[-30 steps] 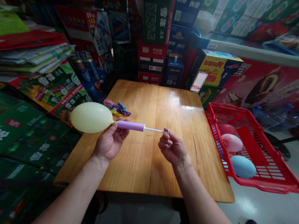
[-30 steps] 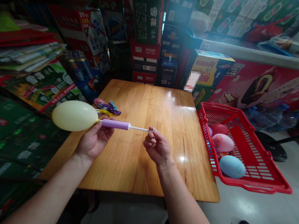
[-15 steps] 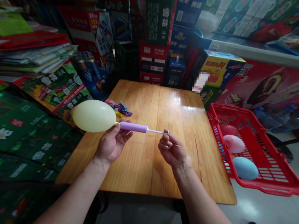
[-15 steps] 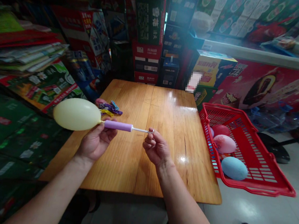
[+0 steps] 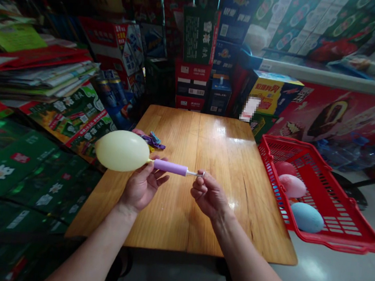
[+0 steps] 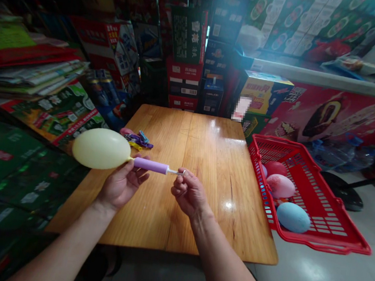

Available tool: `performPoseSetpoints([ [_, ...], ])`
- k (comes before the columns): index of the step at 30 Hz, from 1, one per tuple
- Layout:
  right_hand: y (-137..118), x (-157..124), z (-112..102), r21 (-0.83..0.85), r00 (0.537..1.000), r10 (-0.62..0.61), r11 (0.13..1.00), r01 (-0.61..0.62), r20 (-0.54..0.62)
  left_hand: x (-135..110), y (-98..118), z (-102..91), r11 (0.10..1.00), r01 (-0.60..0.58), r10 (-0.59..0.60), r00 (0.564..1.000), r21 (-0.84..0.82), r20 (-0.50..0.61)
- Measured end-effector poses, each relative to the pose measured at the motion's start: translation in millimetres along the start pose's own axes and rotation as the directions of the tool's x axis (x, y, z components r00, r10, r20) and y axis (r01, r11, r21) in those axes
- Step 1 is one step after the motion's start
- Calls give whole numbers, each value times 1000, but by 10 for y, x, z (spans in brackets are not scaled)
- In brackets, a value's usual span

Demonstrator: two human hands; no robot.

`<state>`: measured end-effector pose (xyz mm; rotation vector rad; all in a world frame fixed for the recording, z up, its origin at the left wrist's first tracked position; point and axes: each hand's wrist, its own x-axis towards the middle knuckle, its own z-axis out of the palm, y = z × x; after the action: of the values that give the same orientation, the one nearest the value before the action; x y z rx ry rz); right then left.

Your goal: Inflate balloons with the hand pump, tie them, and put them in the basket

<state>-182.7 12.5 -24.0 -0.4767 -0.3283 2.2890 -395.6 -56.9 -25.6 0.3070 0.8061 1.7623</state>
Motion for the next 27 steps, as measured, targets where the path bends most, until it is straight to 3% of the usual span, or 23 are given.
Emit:
performPoseSetpoints([
  [4,140,1,-10,-19,998,69,997,-68,3,1,-102,15,999,47,-48,998,28,36],
  [11,-205,20,-18,53,1000,-9,999,9,3,52,51,-5,998,-66,66,997,-13,-29],
  [18,155,74,-81,-9,996,94,995,-94,-1,1,-143,35,998,33,-33,999,55,7],
  [24,-158,41,-56,-27,999,41,999,-40,9,31,31,-35,1000,-28,28,999,12,-36],
  [27,-104,18,-41,-24,1000,26,999,-25,10,-3,31,-49,1000,-16,16,1000,11,-20],
])
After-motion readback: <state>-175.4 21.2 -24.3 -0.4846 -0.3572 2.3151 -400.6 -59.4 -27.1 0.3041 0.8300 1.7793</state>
